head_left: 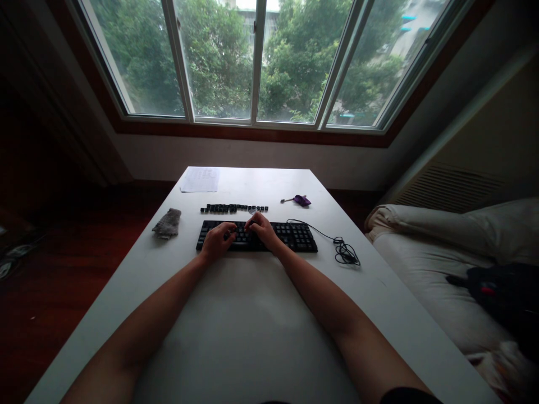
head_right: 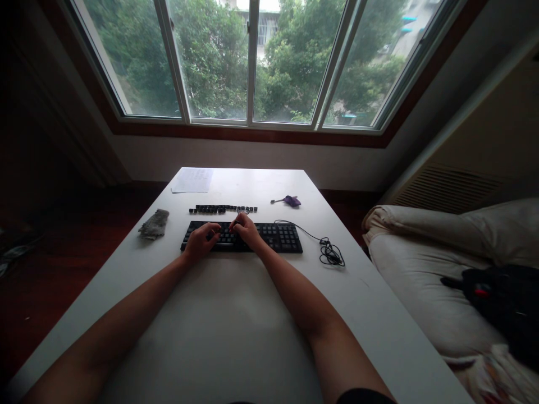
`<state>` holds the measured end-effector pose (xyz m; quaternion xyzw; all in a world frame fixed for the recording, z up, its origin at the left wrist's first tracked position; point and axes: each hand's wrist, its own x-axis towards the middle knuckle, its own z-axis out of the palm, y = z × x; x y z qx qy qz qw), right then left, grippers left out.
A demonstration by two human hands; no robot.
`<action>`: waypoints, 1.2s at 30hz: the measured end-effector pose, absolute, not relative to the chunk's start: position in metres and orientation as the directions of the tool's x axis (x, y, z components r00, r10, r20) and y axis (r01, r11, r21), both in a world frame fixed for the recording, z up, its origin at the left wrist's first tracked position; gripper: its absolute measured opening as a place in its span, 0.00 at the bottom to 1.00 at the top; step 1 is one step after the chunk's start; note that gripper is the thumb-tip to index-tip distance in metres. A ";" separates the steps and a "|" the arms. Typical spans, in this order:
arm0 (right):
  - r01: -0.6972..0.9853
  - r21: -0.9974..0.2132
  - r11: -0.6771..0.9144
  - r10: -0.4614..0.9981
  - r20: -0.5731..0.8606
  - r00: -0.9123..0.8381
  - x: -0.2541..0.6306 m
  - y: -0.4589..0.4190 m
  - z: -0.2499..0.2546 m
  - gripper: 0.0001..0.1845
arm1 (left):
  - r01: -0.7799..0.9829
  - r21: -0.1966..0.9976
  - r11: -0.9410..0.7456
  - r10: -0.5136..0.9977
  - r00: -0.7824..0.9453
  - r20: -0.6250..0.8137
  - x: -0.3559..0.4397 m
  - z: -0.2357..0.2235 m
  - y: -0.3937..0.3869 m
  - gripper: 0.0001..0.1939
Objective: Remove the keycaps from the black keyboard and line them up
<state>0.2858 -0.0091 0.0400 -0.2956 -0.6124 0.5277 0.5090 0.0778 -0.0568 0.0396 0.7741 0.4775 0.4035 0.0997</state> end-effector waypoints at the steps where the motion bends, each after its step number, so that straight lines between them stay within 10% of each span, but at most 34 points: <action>1: -0.171 -0.947 0.271 0.897 0.313 -0.312 0.286 -0.009 0.039 0.07 | 0.663 0.537 -0.521 0.822 0.219 0.526 0.078 0.040 -0.057 0.12; 36: 0.259 -0.837 0.481 0.852 0.377 -0.362 0.284 -0.010 0.035 0.11 | 0.646 0.546 -0.534 0.820 0.238 0.521 0.077 0.040 -0.056 0.10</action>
